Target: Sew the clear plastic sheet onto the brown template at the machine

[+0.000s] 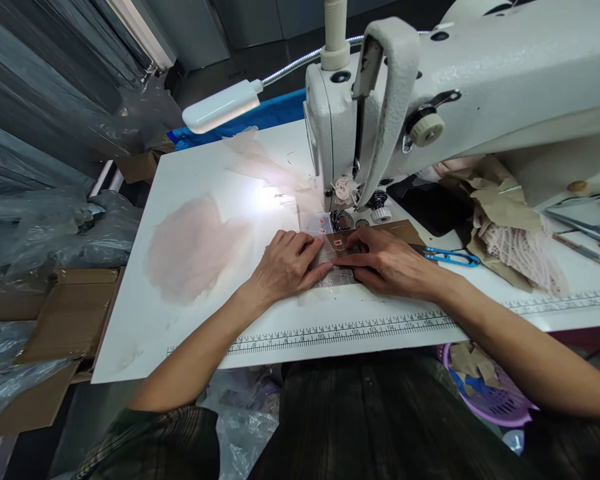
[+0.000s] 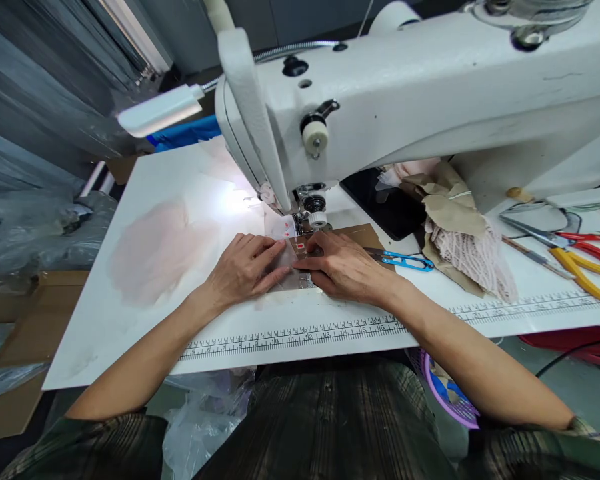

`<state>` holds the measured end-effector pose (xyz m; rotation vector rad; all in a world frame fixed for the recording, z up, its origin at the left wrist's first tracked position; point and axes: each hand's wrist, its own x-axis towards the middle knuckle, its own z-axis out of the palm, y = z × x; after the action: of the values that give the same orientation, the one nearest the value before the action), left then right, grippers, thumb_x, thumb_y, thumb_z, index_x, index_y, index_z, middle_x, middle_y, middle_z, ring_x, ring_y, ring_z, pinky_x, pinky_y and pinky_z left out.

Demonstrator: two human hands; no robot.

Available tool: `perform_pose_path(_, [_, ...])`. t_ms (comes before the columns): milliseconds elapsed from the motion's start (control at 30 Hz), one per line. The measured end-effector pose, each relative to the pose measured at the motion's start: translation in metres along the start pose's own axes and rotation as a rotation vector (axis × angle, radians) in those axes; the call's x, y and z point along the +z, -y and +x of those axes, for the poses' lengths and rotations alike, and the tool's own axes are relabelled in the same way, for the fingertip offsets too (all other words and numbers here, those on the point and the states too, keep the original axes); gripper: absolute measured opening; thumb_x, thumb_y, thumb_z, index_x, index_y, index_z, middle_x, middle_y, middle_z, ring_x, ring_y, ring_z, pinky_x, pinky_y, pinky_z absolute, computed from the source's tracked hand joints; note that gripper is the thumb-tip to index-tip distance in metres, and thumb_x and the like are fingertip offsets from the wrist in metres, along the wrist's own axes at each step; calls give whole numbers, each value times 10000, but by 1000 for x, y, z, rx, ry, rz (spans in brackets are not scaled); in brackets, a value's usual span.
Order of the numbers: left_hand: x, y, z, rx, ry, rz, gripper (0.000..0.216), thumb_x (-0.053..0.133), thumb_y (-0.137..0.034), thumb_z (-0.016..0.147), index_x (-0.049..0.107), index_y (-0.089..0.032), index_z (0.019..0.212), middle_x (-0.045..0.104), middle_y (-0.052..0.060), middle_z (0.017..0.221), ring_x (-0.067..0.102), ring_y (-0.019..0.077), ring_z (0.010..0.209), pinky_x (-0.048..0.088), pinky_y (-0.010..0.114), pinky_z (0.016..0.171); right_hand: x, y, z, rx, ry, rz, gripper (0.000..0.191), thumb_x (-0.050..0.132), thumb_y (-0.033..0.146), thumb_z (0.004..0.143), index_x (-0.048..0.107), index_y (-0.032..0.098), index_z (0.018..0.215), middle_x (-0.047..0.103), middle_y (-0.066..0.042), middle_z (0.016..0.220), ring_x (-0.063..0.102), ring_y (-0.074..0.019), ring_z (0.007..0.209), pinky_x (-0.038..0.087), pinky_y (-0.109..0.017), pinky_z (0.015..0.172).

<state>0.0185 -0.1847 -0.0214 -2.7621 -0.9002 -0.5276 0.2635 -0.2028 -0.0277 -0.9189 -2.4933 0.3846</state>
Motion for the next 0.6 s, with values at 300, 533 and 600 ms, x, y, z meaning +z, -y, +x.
perform_pose_path(300, [-5, -1, 6, 36, 129, 97, 466, 446, -488, 957, 597, -107, 1179, 605, 159, 1236, 557, 254, 900, 403, 396, 738, -1, 1, 0, 5, -1, 6, 343, 493, 172, 894, 708, 227, 1155, 569, -129, 1084, 536, -262, 1023, 481, -447, 890])
perform_pose_path(533, [-7, 17, 30, 89, 283, 51, 473, 397, -485, 981, 618, -137, 1214, 567, 129, 1346, 550, 278, 992, 404, 428, 830, 4, -4, -1, 71, -26, 29, 358, 499, 154, 894, 696, 231, 1182, 550, -120, 1103, 560, -245, 1007, 502, -429, 907])
perform_pose_path(600, [-3, 26, 36, 98, 295, 7, 440, 405, -463, 983, 631, -156, 1203, 589, 113, 1320, 548, 275, 1018, 402, 423, 846, 6, -5, 0, 120, -48, 37, 351, 482, 173, 917, 690, 205, 1198, 544, -124, 1085, 574, -233, 977, 513, -418, 909])
